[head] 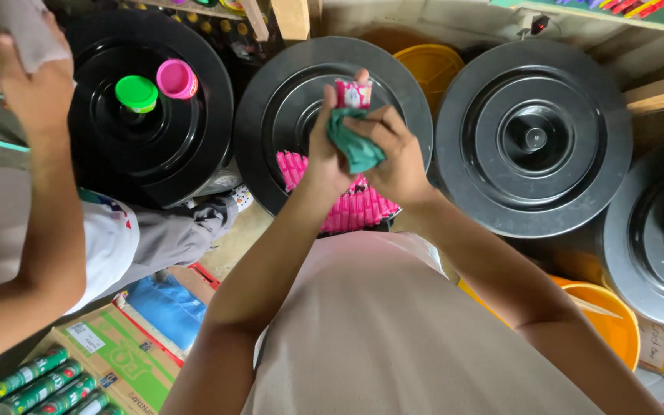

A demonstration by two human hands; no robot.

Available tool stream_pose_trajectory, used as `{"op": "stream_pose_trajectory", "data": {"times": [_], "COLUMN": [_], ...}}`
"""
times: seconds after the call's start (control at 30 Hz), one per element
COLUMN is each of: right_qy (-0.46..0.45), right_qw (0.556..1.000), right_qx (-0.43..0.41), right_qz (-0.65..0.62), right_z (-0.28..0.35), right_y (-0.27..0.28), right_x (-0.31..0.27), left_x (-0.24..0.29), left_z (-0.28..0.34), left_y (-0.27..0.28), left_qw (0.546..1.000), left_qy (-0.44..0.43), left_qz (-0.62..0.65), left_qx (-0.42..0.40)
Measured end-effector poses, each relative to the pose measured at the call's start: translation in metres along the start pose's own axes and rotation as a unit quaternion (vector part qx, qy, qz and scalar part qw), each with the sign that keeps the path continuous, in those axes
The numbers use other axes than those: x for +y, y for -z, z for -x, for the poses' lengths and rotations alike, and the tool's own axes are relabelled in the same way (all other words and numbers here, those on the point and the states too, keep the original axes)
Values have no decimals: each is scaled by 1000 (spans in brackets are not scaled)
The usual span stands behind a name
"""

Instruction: Wiping detergent sachets with a cloth and organizing them on grocery store shelves.

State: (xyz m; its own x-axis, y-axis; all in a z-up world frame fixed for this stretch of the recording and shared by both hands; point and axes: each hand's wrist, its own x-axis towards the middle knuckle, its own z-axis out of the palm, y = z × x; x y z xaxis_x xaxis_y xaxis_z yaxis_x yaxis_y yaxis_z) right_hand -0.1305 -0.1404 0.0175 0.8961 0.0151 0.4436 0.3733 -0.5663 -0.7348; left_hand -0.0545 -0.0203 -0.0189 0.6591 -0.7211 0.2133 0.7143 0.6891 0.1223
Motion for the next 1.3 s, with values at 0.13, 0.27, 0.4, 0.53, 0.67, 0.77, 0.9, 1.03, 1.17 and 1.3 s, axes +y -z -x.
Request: {"op": "stream_pose_trajectory", "data": {"times": [0.13, 0.27, 0.4, 0.53, 0.67, 0.77, 0.9, 1.03, 1.17, 1.3], "right_qy": [-34, -17, 35, -67, -21, 38, -26, -75, 7, -5], "right_qw": [991, 990, 998, 989, 996, 998, 993, 985, 999, 996], "right_qx": [126, 137, 51, 133, 83, 29, 100, 149, 35, 80], "right_qz": [41, 5, 0, 6, 38, 45, 53, 47, -5, 46], "right_z": [-19, -12, -1, -23, -10, 1, -28, -22, -4, -25], "right_y": [3, 0, 0, 4, 2, 1, 11, -6, -5, 7], "right_x": [8, -9, -3, -2, -21, -13, -1, -7, -10, 5], "left_x": [-10, -4, -14, -31, -15, -10, -15, -7, 4, -6], "left_z": [2, -8, -3, 17, -8, -5, 2, -4, -3, 7], "left_y": [9, 27, 72, 79, 15, 5, -8, -10, -3, 3], "left_qw": [968, 952, 950, 992, 995, 999, 991, 971, 993, 989], "left_qy": [-16, 15, -34, 33, 34, 1, -26, -1, -45, -45], "left_qz": [-70, -156, -148, 111, -7, -19, -102, -29, -52, -125], "left_qx": [238, 262, 271, -42, 94, 35, 85, 237, 95, 66]}}
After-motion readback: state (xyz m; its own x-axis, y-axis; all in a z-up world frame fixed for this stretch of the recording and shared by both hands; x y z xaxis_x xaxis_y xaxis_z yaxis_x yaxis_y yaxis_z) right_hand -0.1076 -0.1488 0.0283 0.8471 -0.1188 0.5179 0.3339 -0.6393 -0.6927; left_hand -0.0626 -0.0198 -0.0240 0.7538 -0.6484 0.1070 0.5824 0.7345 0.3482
